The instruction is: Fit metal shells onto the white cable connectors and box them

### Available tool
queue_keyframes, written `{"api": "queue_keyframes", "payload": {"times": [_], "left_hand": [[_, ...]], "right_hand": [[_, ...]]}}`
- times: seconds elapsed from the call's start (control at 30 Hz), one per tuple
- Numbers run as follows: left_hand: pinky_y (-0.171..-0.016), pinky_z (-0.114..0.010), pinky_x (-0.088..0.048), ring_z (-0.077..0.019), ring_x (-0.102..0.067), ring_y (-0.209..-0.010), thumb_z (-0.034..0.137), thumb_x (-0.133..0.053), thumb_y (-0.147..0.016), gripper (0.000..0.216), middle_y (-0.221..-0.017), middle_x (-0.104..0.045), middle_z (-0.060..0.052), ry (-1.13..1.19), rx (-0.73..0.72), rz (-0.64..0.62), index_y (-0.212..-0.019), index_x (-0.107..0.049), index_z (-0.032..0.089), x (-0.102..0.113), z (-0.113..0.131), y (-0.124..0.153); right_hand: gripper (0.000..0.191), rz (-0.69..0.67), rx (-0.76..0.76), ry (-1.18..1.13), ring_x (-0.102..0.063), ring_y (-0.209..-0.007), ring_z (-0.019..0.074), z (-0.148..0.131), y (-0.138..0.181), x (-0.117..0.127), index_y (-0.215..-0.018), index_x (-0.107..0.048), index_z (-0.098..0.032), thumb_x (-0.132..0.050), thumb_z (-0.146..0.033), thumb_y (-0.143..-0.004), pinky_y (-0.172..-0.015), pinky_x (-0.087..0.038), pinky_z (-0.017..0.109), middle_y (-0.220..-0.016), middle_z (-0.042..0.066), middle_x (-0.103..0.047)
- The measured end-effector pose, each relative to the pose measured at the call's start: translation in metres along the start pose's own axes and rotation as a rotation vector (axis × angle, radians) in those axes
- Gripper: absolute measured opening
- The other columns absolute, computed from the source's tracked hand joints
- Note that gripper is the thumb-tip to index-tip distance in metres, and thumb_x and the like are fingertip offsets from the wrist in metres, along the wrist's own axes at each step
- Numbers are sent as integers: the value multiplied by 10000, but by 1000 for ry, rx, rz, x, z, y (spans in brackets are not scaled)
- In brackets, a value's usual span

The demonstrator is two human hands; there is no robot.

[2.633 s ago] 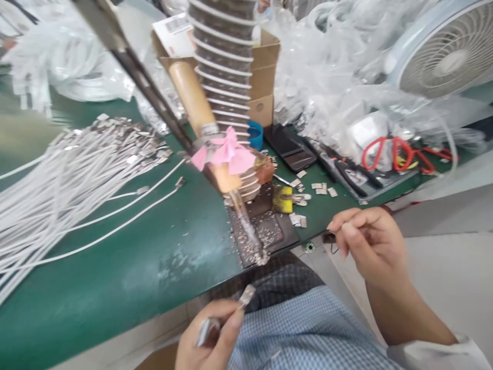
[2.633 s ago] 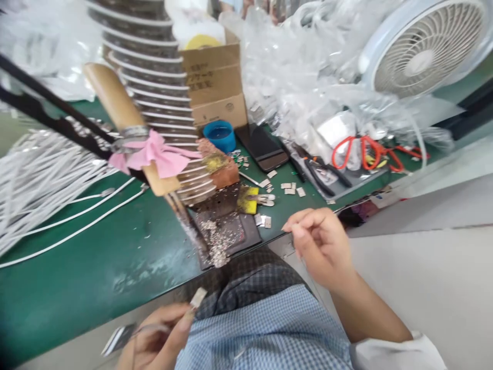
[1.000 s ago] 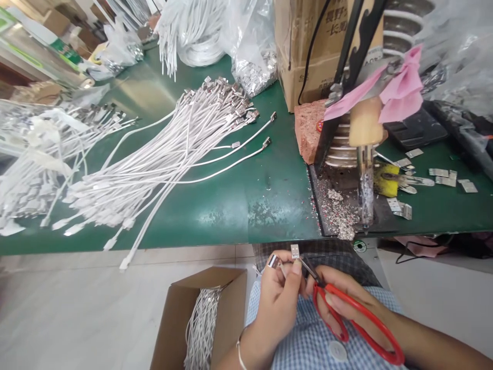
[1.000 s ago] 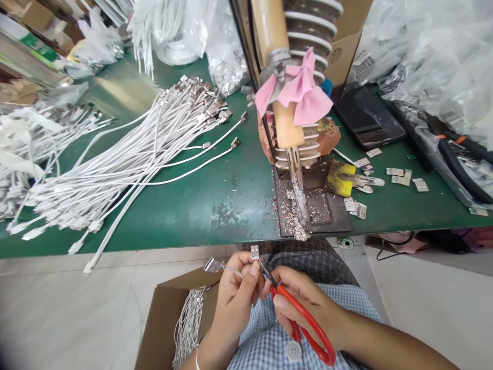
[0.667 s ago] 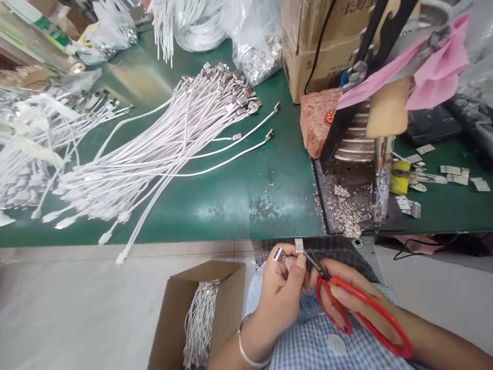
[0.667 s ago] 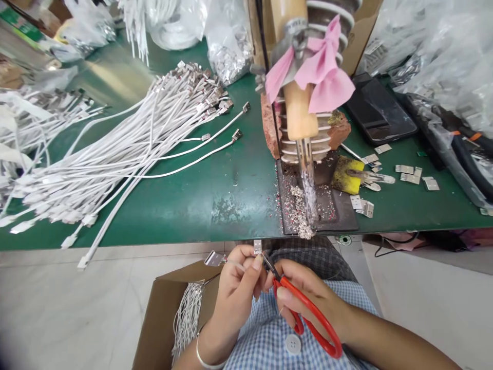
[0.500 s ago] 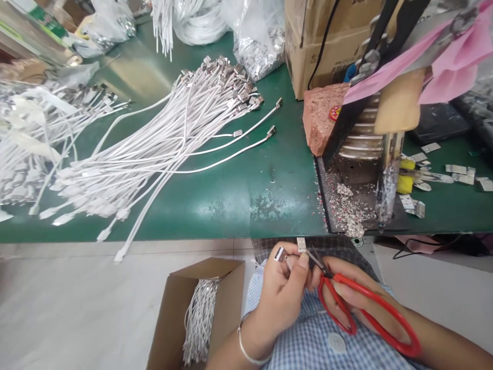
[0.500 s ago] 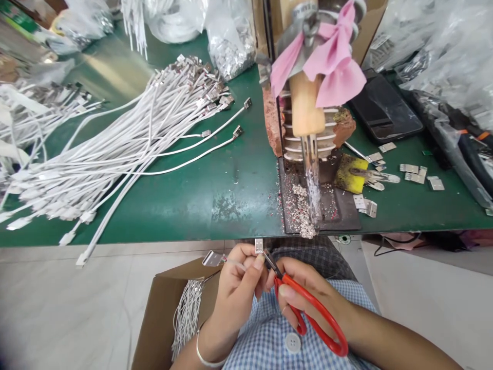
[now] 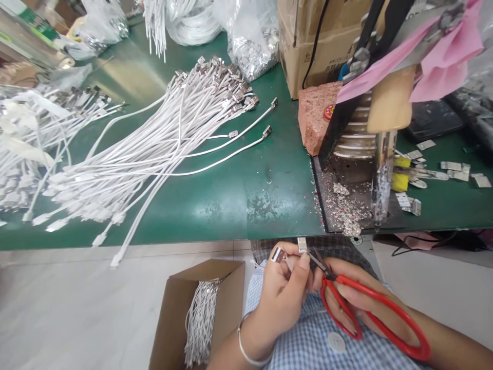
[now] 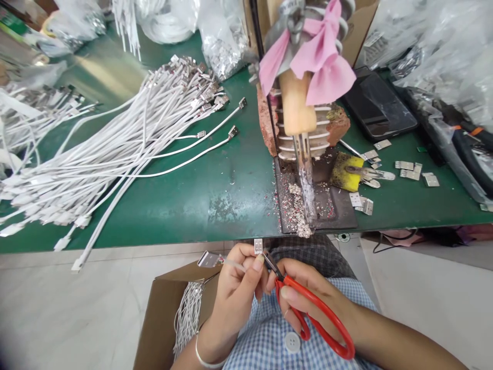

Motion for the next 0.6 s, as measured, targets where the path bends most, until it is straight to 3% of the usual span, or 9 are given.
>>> {"api": "queue_keyframes", "payload": {"times": [0.6], "left_hand": [[-454, -162, -305, -62, -368, -448, 444, -620, -912, 271, -505, -469, 80, -11, -27, -40, -894, -500, 202, 0, 4, -1]], "right_hand": [[352, -20, -15, -71, -434, -427, 73, -1, 2, -7, -949, -535, -178, -529, -528, -914, -440, -401, 194, -567, -35, -564]]}}
Point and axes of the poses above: each hand's wrist, its own y-axis away from the middle knuckle, its own x-axis out of the back of the hand, z = x × y, the point moved 3 cm from there along -y, towards the middle knuckle
